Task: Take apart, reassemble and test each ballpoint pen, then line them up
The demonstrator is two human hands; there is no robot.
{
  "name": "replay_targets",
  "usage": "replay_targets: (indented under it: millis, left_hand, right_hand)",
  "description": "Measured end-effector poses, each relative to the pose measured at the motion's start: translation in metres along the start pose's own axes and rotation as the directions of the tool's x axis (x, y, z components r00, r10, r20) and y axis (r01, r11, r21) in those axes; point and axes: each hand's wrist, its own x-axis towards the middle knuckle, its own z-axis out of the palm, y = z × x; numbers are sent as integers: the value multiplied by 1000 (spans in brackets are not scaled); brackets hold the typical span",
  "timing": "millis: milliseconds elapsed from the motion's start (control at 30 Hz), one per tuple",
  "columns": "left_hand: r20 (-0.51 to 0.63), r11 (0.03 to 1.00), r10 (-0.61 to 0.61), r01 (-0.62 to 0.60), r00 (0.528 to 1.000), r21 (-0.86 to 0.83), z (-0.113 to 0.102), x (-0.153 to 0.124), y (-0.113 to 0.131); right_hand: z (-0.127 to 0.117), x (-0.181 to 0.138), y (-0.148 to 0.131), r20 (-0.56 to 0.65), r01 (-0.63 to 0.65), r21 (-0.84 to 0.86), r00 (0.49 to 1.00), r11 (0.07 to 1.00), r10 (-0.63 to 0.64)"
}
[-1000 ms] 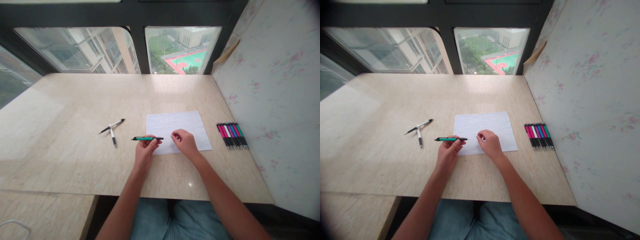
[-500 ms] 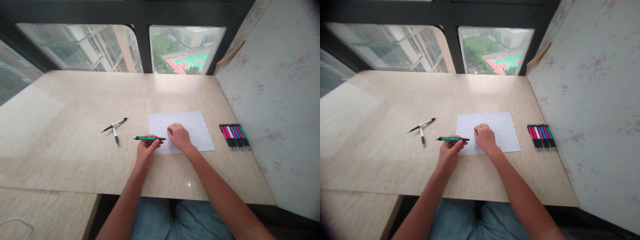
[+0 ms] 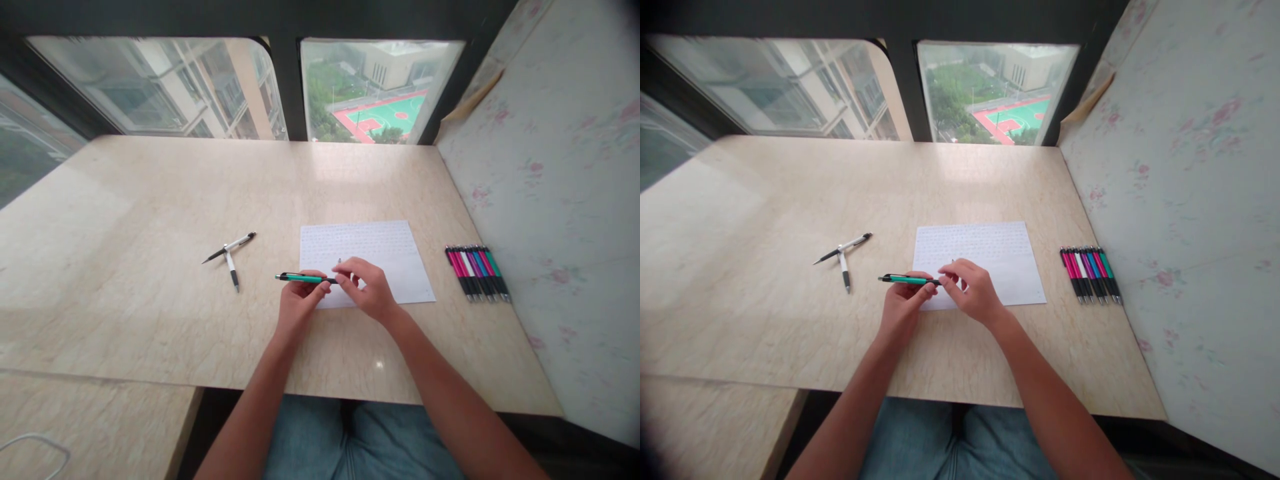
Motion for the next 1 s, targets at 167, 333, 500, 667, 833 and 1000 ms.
replay_targets:
  millis: [167, 333, 500, 667, 833, 1000]
  left_hand:
    - [-6, 1000, -21, 21, 1000, -15, -2, 0, -2]
    - [-18, 1000, 3, -4, 1000, -26, -5, 3, -3]
    - [-44, 1000, 2, -1, 999, 8, -4, 3, 0]
    - [-174, 996, -20, 6, 985, -84, -5, 6, 4]
    - [-216, 967, -105, 49, 971, -250, -5, 8, 8]
    - [-138, 977, -98, 69, 986, -204, -1, 3, 7]
  right_hand:
    - [3, -3, 2, 67, 66, 4, 996, 998, -67]
    - [0, -2, 7, 133, 77, -85, 989, 993, -65]
    - [-2, -4, 9, 126, 74, -147, 990, 986, -56]
    - [-16, -2, 18, 76, 54, -203, 996, 978, -39]
    - [-19, 0, 29, -87, -113, -302, 992, 947, 91]
    - [-2, -2, 33, -134, -213, -387, 976, 897, 173]
